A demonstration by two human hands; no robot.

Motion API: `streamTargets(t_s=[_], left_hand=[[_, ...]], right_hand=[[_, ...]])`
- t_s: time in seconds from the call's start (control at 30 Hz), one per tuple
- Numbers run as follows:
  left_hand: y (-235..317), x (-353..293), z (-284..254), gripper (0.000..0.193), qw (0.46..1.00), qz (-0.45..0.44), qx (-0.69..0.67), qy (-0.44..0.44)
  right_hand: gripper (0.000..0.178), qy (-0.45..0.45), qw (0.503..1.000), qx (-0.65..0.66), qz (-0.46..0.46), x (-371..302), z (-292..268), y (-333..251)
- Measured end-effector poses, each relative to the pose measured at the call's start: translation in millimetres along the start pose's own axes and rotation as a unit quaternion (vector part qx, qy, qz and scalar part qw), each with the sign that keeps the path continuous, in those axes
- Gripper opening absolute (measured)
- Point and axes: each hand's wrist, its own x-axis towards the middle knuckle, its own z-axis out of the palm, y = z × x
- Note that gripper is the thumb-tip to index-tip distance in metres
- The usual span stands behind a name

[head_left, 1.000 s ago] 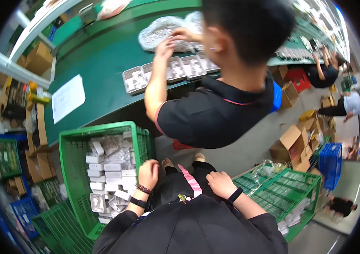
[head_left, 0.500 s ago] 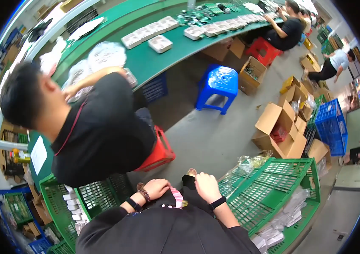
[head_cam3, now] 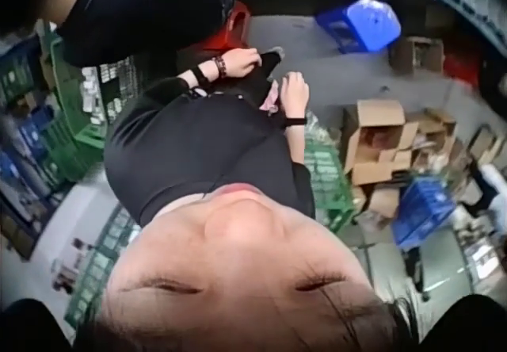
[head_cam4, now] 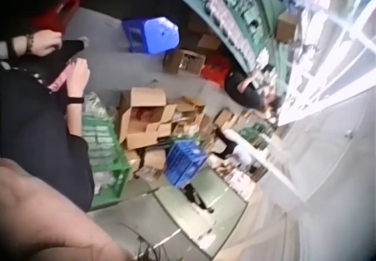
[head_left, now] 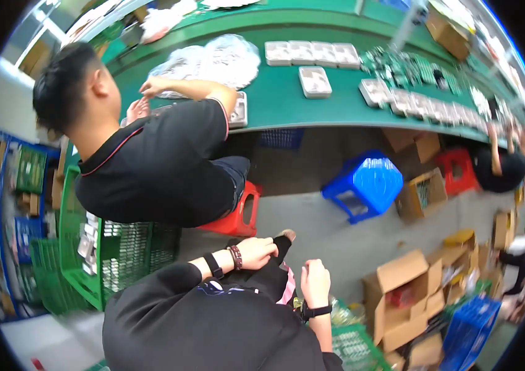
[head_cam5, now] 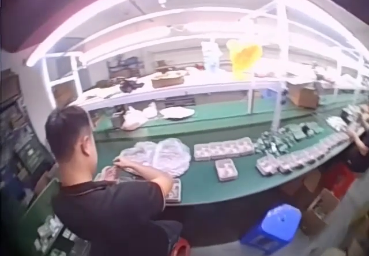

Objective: The person moves a green crate of plastic housings to a workbench, places the housings onto the table, and inserts small white components into each housing by hand.

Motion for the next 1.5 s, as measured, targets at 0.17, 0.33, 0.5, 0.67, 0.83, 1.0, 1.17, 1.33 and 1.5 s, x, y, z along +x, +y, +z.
streamTargets(t_s=[0.17, 0.33, 0.5, 0.67, 0.83, 1.0, 1.17, 1.33, 1.5], left_hand=[[21, 36, 0, 0.015, 0.998, -0.026, -0.014, 0.052], [39, 38, 8, 0.017, 0.990, -0.094, -0.014, 0.104], [57, 11, 29, 0.018, 0.975, -0.177, -0.034, 0.130], [62, -43, 17, 0.019, 0.930, -0.268, -0.078, 0.241], [42, -142, -46, 0.019, 0.784, -0.326, -0.025, 0.528], [-20, -270, -27, 0.017, 0.616, -0.327, -0.100, 0.710], [-104, -390, -10, 0.013, 0.558, -0.344, -0.140, 0.742], [-197, -520, -68, 0.013, 0.553, -0.433, -0.106, 0.704], [-273, -584, -53, 0.019, 0.582, -0.571, 0.024, 0.579]], right_hand=[[0.014, -0.060, 0.998, 0.022, -0.011, 44, -24, 26], [0.014, -0.112, 0.985, 0.046, -0.120, 67, -27, 46], [0.013, -0.183, 0.945, 0.098, -0.254, 85, -3, 49], [0.014, -0.249, 0.901, 0.129, -0.330, 92, 27, 19], [0.016, -0.256, 0.882, 0.167, -0.358, 105, 40, -51], [0.019, -0.471, 0.756, 0.424, -0.165, 68, 95, -132], [0.019, -0.666, 0.690, 0.284, -0.009, 44, 180, -242], [0.021, -0.505, 0.785, 0.227, -0.277, 8, 242, -356], [0.023, -0.504, 0.813, 0.160, -0.243, 9, 255, -432]])
